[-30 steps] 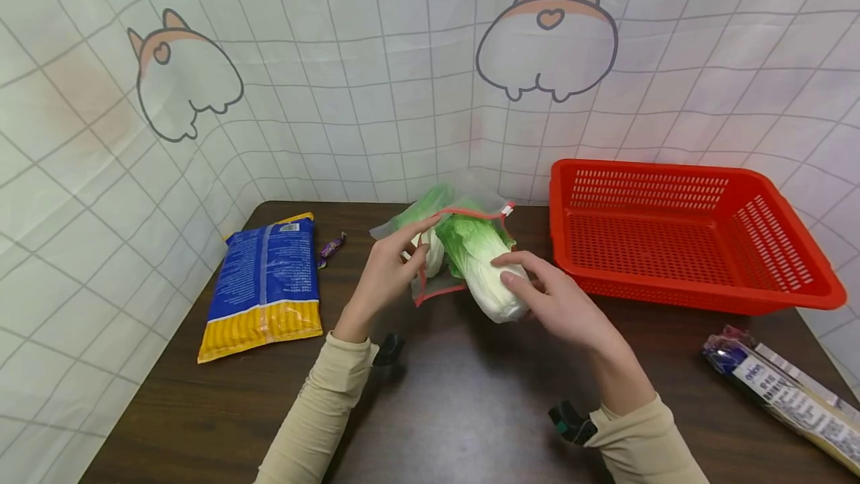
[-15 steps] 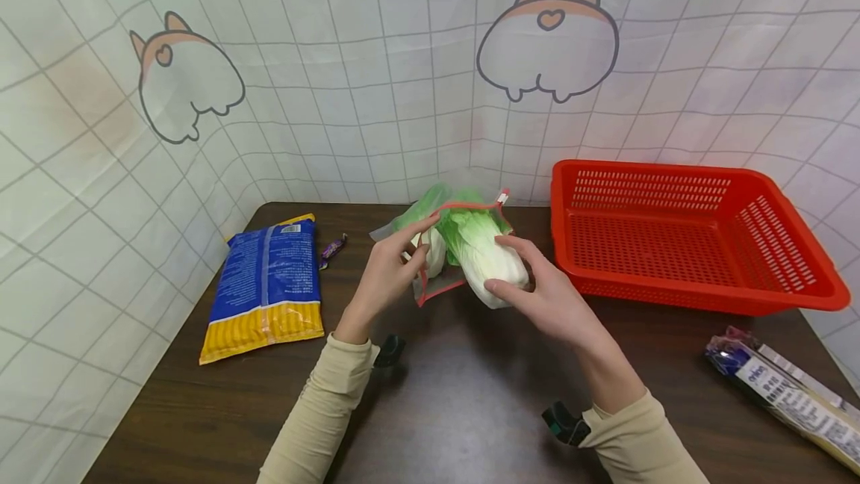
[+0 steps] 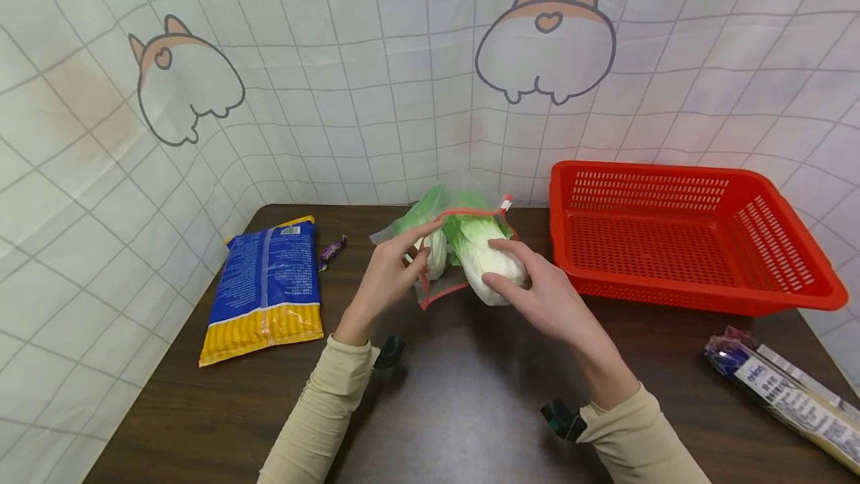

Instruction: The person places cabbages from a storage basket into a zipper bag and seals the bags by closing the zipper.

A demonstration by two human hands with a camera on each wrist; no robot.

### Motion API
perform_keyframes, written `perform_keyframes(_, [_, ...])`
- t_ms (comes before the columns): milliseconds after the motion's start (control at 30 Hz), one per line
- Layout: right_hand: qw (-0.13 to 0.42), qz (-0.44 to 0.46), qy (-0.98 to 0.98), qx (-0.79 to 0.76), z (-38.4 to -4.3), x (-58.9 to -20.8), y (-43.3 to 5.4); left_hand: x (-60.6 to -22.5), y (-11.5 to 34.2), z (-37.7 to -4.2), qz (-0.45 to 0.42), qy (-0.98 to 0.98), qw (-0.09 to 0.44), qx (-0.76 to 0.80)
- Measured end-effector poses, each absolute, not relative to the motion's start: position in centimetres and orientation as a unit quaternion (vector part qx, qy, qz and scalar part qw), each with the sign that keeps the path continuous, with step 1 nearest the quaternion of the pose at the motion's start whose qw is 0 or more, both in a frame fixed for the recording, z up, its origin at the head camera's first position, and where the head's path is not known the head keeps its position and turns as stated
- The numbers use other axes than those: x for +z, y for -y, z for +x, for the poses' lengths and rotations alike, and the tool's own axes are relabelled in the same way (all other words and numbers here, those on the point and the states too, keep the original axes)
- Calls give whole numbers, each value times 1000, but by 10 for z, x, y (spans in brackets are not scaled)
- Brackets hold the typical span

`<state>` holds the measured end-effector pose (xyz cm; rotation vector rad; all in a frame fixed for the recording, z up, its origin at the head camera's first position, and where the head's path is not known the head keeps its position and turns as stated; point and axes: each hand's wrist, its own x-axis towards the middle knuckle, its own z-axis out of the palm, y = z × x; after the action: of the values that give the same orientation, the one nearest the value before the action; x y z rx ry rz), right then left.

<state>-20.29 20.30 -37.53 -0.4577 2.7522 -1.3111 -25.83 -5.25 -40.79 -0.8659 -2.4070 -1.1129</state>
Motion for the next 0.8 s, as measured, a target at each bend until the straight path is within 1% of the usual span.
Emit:
perform_keyframes(100, [26, -139, -890, -433, -204, -377, -202, -408, 51, -258, -310, 847, 175, -395])
perform_keyframes(167, [13, -145, -881, -450, -205, -379, -202, -408, 51, -258, -311, 845, 174, -399])
perform_keyframes(333, [-43, -135, -878, -458, -205, -385, -203, -408, 52, -259, -307, 842, 179, -405])
perform_keyframes(400, [-57, -126, -881, -452, -204, -387, -202, -409, 52, -259, -307, 842, 181, -406])
perform_keyframes(633, [-69, -131, -882, -447, -203, -391, -198, -410, 51, -259, -307, 841, 183, -407])
perform_keyframes(800, [-99, -139, -885, -433, -201, -392, -198, -409, 51, -258, -302, 842, 179, -410])
